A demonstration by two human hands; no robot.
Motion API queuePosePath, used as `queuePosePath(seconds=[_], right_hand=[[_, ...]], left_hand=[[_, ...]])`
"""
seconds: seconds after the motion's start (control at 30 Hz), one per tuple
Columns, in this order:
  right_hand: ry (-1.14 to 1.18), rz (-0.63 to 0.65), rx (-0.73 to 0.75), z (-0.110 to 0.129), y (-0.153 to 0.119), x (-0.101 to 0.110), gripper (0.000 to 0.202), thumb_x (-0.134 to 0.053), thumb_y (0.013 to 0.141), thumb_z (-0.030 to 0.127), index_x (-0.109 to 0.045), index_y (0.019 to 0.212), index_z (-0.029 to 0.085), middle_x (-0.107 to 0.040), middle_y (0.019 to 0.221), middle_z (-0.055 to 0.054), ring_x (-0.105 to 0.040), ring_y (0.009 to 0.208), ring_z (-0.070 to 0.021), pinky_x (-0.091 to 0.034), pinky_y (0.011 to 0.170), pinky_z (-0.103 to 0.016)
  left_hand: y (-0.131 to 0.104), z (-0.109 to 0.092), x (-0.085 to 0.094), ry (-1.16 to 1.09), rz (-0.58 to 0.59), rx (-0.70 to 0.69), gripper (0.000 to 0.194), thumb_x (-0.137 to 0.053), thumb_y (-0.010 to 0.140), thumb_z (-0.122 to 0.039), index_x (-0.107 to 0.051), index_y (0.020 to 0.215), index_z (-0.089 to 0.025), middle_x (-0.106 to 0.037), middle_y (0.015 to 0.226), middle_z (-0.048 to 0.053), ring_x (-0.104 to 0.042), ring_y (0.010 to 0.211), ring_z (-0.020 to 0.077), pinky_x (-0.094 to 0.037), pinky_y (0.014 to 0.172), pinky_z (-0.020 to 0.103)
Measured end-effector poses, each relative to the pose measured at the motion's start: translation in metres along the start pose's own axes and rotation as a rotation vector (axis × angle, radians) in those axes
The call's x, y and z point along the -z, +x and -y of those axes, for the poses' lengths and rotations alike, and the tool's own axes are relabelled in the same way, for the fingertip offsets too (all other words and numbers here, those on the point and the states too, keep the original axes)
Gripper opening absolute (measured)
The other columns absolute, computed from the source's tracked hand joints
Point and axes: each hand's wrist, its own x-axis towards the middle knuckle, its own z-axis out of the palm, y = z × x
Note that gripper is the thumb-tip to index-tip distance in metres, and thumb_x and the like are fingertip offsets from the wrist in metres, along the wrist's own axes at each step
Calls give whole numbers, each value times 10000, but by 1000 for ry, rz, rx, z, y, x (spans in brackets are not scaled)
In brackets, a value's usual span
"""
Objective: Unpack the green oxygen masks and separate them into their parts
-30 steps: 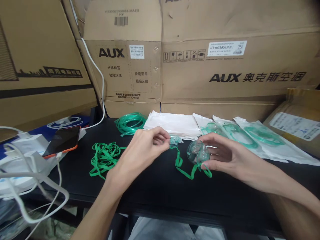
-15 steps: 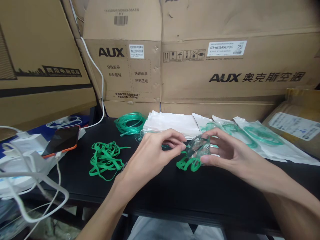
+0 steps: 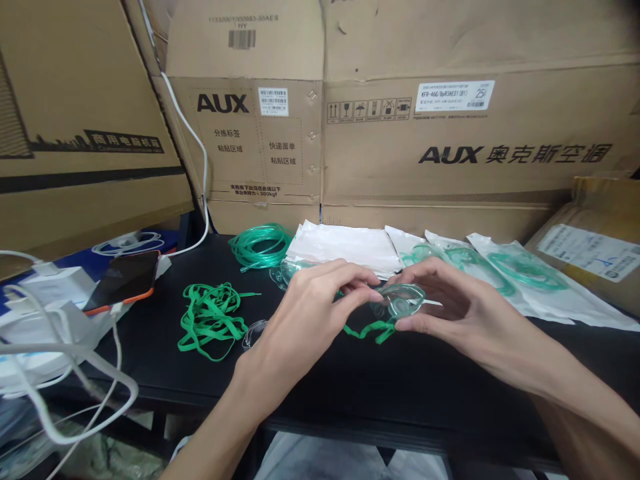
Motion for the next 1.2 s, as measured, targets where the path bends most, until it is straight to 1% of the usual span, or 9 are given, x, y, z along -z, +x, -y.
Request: queuePosePath(seconds=[0.13,0.27,0.33,0.43,0.6,0.77,0.9,1.07,1.2], right_hand=[[21,-10,32,3,-2,2,307,-870,875,330,-690,1124,341,-677,1165,20,-702,1056,-178,-626,865,-231],[40,-65,66,5,-1,4,210,-711,991,481,-741,1157,356,-742,1205,1,-706,1152,-206,-616,884,-227],[-38,-122,50,6,0,3,211,-675,1011,498,-792,1117,358,-788,1160,-1,-730,1107,-201,-609,869,-219],[-131,-125,82,8,2,2,157,-752,963,464,-857,1003,354,-816,1121,-3,-736,1107,-212,-585,915,-227],[-37,-128,100,5,3,-4,67,-835,900,383,-856,900,319,-812,1109,-5,-725,1098,-208,-568,920,-229],[59,-134,96,1,3,-10,109,-839,895,375,-816,893,268,-796,1094,-27,-718,1082,-227,-562,944,-290],[-70,-191,137,5,3,-13,135,-789,942,388,-784,901,260,-770,1098,-26,-690,1086,-213,-535,932,-277],[-189,-252,206,7,2,-17,115,-708,1007,369,-750,969,268,-734,1093,-14,-669,1072,-195,-504,928,-280],[-191,-276,217,5,2,-20,81,-679,1026,333,-712,989,269,-696,1113,-11,-651,1126,-205,-491,968,-304]], left_hand=[[1,6,-1,48,-55,-96,60,-736,968,-149,-767,964,-200,-768,1001,-40,-699,936,88,-486,890,183],[0,5,-3,72,-116,-194,35,-725,978,-165,-755,962,-173,-725,974,-10,-679,908,99,-487,862,210],[-1,4,-4,71,-113,-247,39,-711,990,-178,-745,984,-161,-705,978,6,-675,915,108,-491,869,222],[-2,2,-5,85,-80,-274,71,-670,1020,-193,-728,1017,-151,-683,1005,24,-663,940,119,-492,890,241],[-1,3,-6,161,-54,-275,117,-616,1053,-222,-706,1029,-150,-666,1024,40,-637,956,154,-489,890,299],[0,0,-6,207,-17,-250,95,-629,1047,-241,-696,1021,-179,-693,1074,32,-630,1024,193,-457,940,359],[-1,-2,-8,194,12,-187,78,-653,1038,-271,-671,1032,-196,-733,1079,4,-644,1056,194,-437,963,364],[-2,-1,-10,152,-56,-144,118,-713,1000,-303,-659,1044,-208,-727,1061,-1,-652,1034,176,-445,977,329],[-2,-2,-11,32,-26,-63,153,-728,988,-273,-639,1106,-234,-719,1095,-15,-663,1063,159,-471,973,284]])
